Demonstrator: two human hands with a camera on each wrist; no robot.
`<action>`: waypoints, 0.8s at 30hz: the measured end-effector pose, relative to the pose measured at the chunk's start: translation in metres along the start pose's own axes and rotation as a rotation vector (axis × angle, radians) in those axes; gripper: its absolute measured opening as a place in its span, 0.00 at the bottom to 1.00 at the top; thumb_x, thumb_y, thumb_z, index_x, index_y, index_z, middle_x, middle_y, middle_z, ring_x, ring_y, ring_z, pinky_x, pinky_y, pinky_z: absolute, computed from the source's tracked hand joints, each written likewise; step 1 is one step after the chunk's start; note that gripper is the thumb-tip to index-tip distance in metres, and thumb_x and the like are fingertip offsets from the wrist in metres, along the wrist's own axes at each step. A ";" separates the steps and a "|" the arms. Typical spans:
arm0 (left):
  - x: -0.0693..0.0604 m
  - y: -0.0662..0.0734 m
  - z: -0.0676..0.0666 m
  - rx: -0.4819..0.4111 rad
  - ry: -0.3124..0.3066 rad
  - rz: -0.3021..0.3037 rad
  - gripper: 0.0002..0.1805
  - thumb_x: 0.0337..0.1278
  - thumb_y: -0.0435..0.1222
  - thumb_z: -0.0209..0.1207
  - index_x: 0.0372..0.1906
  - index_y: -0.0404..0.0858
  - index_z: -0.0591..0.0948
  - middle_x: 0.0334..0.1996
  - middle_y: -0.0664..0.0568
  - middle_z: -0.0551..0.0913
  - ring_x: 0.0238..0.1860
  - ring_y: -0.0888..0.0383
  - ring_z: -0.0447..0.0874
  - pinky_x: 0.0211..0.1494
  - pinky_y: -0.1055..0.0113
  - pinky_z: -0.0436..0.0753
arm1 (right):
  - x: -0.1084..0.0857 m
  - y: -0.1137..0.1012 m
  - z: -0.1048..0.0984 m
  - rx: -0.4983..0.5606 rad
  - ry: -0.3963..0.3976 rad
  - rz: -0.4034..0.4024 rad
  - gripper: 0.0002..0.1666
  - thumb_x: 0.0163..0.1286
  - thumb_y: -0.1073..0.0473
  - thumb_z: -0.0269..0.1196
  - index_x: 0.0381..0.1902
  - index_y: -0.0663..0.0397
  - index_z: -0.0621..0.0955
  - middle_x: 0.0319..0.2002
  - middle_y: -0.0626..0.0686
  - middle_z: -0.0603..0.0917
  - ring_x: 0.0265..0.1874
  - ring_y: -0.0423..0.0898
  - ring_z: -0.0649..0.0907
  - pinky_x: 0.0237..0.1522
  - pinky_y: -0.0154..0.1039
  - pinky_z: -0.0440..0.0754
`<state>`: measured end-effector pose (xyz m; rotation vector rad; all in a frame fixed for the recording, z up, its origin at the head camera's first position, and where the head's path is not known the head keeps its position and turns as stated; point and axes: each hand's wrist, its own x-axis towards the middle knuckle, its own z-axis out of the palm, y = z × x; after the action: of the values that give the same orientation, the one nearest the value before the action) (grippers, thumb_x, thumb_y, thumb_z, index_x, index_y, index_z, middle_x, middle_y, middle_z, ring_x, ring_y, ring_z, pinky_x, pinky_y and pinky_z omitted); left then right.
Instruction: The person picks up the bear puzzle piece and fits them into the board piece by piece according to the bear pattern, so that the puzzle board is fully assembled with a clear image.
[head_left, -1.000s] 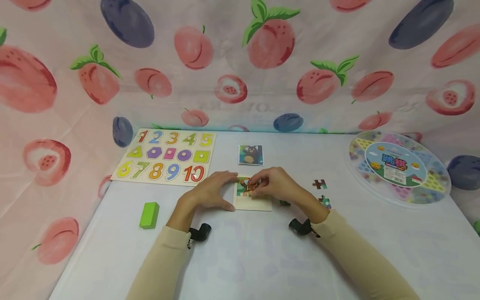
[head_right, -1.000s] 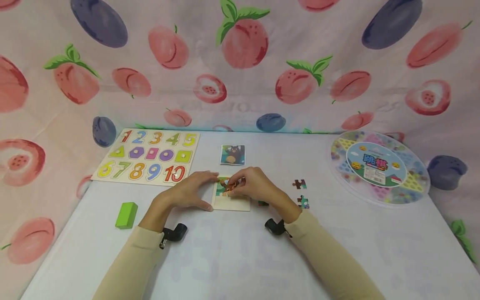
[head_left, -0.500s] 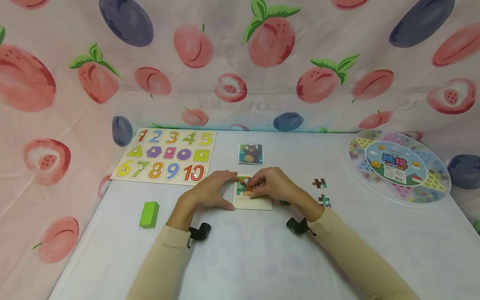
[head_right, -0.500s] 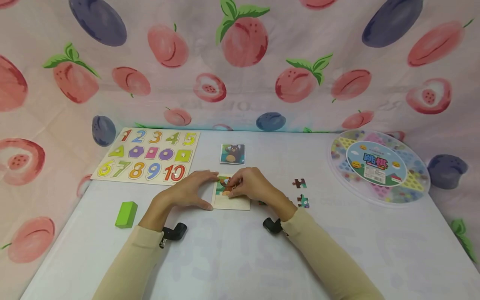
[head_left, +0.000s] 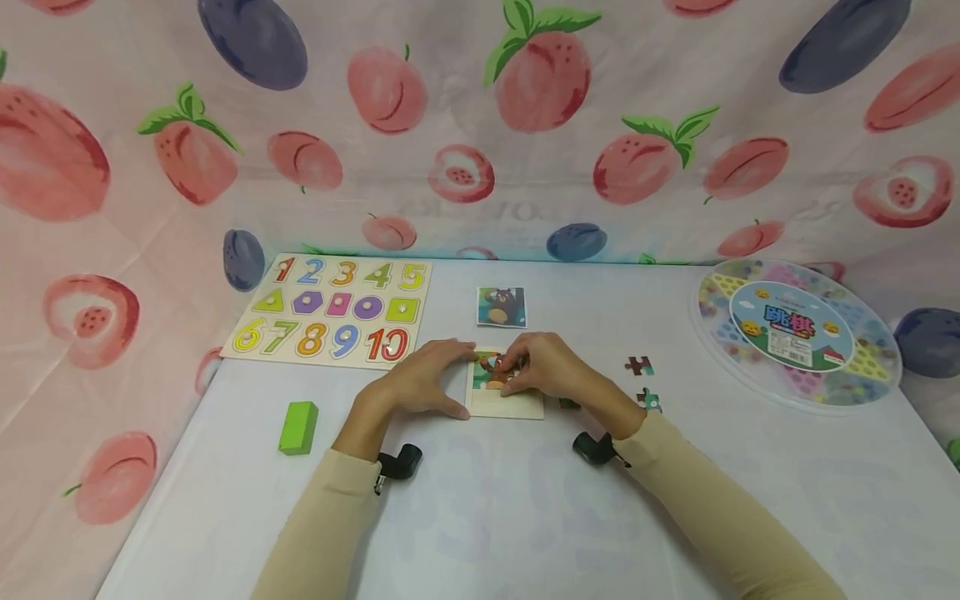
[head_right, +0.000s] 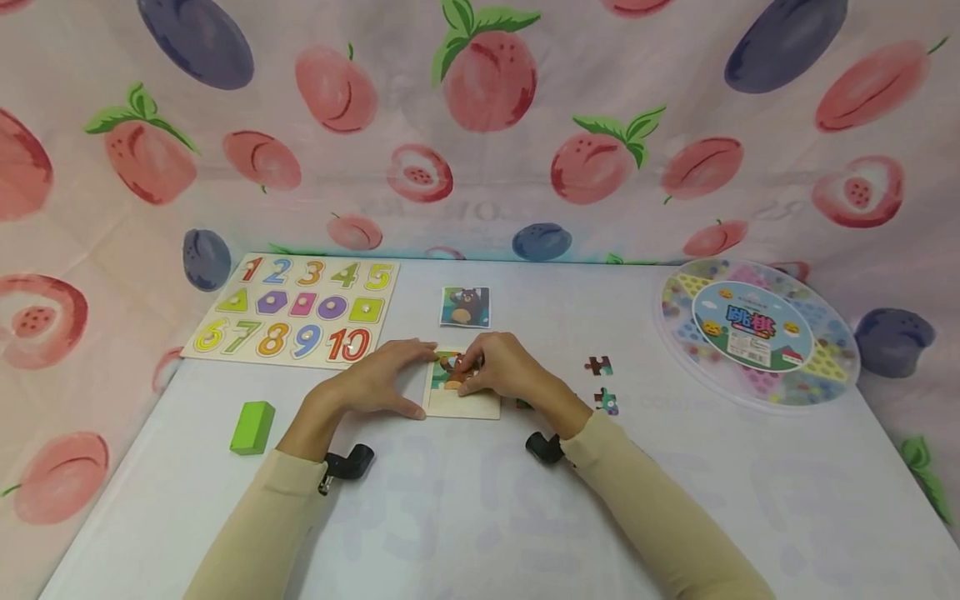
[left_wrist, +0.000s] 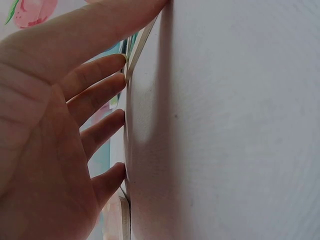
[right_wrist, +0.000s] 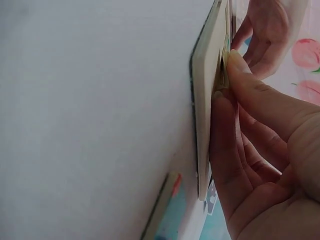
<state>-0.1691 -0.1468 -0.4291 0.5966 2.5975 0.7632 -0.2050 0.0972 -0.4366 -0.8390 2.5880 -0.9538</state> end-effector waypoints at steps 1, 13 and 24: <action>0.000 0.000 0.000 -0.001 0.001 0.003 0.46 0.43 0.46 0.79 0.71 0.46 0.74 0.78 0.53 0.68 0.82 0.47 0.57 0.85 0.48 0.59 | 0.000 0.000 0.000 0.000 0.000 0.003 0.14 0.50 0.56 0.81 0.35 0.53 0.90 0.41 0.52 0.90 0.34 0.40 0.82 0.35 0.29 0.80; 0.001 0.000 0.000 0.004 -0.002 0.007 0.46 0.43 0.46 0.79 0.72 0.46 0.74 0.78 0.53 0.67 0.82 0.48 0.57 0.85 0.48 0.59 | 0.003 0.000 -0.001 -0.001 -0.020 0.037 0.15 0.50 0.58 0.82 0.36 0.54 0.91 0.41 0.53 0.87 0.31 0.39 0.79 0.32 0.28 0.79; 0.000 0.001 0.000 -0.008 -0.004 -0.014 0.46 0.43 0.45 0.79 0.72 0.47 0.73 0.78 0.54 0.67 0.82 0.49 0.56 0.85 0.49 0.59 | 0.002 0.002 -0.002 0.025 -0.053 0.030 0.15 0.52 0.59 0.81 0.38 0.54 0.90 0.40 0.53 0.84 0.31 0.39 0.78 0.30 0.27 0.78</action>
<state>-0.1688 -0.1462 -0.4286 0.5762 2.5910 0.7675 -0.2081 0.0984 -0.4359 -0.8051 2.5311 -0.9412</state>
